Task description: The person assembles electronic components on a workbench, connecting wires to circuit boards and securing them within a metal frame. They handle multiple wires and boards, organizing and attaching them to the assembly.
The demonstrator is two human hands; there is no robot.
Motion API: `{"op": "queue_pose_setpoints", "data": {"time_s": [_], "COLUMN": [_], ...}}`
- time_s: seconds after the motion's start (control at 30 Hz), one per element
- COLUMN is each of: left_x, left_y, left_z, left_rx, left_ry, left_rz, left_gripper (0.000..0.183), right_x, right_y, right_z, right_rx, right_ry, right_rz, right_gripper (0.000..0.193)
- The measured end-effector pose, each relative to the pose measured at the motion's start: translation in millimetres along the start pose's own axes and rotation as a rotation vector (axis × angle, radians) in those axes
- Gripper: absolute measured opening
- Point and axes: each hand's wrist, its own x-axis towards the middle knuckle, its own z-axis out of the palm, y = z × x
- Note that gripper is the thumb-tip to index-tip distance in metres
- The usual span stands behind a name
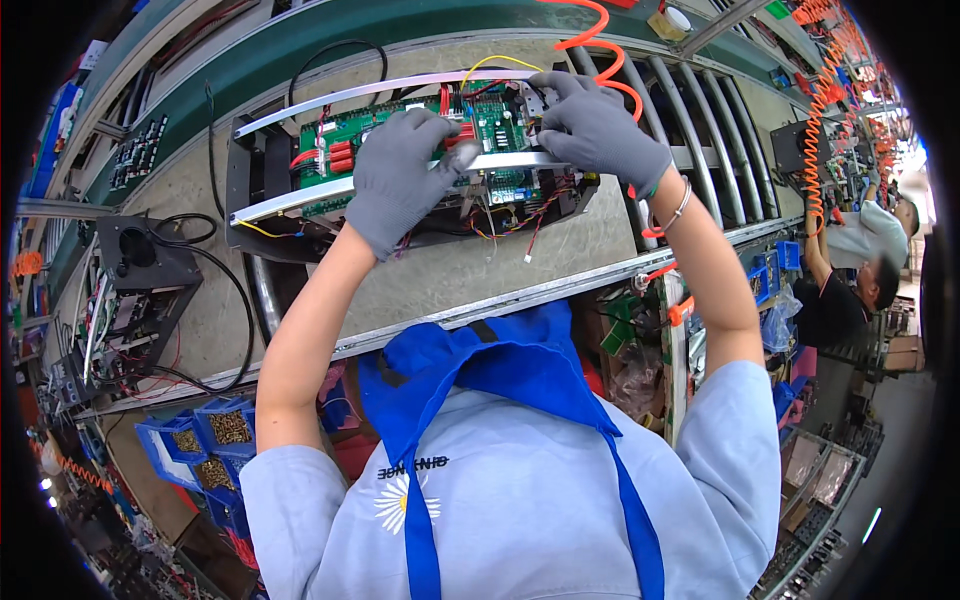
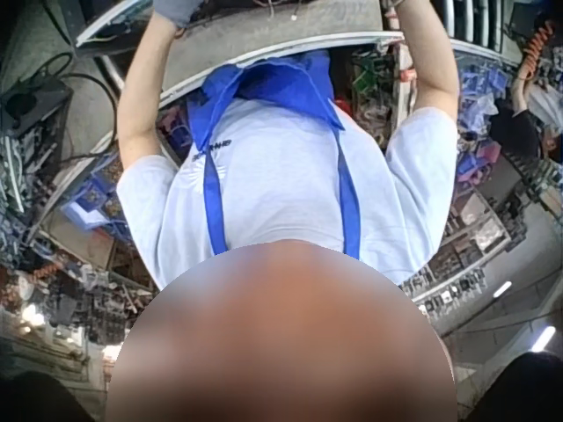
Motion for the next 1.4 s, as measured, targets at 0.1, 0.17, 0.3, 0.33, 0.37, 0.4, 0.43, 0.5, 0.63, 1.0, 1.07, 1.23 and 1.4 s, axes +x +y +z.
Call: {"op": "queue_pose_setpoints", "data": {"time_s": [0.1, 0.17, 0.3, 0.33, 0.37, 0.4, 0.43, 0.5, 0.63, 1.0, 1.07, 1.23, 1.4], "left_x": [0, -3, -4, -2, 0, 2, 6, 17, 57, 107, 110, 114, 103], "left_y": [6, 5, -1, 0, 4, 5, 5, 5, 8, -12, -16, 4, 3], "left_z": [-2, 3, 12, 10, 3, 2, 1, 6, 31, 61, 63, 57, 68], "left_rx": [0.018, 0.036, 0.030, 0.018, 0.007, -0.080, -0.161, -0.269, -0.278, -0.688, -0.676, -0.649, -0.764], "left_ry": [-0.054, -0.063, 0.003, 0.013, -0.137, -0.156, -0.173, -0.186, -0.363, -0.945, -0.993, -0.956, -0.930], "left_rz": [-0.061, -0.095, -0.065, -0.054, -0.152, -0.193, -0.232, -0.222, -0.078, -0.098, -0.095, -0.026, -0.135], "left_gripper": [0.026, 0.028, 0.033, 0.033, 0.030, 0.029, 0.029, 0.028, 0.030, 0.035, 0.035, 0.033, 0.033], "right_x": [4, 8, 13, 15, 17, 20, 26, 34, 36, 19, 22, 3, -62], "right_y": [-7, -17, -25, -21, -18, -13, -8, -3, -6, 2, 1, 6, -50], "right_z": [-10, -14, -17, -16, -16, -16, -18, -27, -33, -14, -16, -2, 8], "right_rx": [-0.200, -0.315, -0.198, -0.103, -0.115, -0.084, -0.054, 0.050, 0.266, 0.242, 0.230, 0.208, 0.485], "right_ry": [-0.043, -0.038, -0.206, -0.275, -0.301, -0.385, -0.462, -0.592, -0.635, -0.315, -0.347, 0.051, 0.759], "right_rz": [-0.032, -0.032, 0.003, 0.020, -0.019, -0.015, -0.015, -0.065, 0.036, 0.135, 0.173, 0.206, 0.278], "right_gripper": [0.023, 0.022, 0.021, 0.021, 0.021, 0.021, 0.022, 0.024, 0.025, 0.028, 0.030, 0.023, 0.017]}}
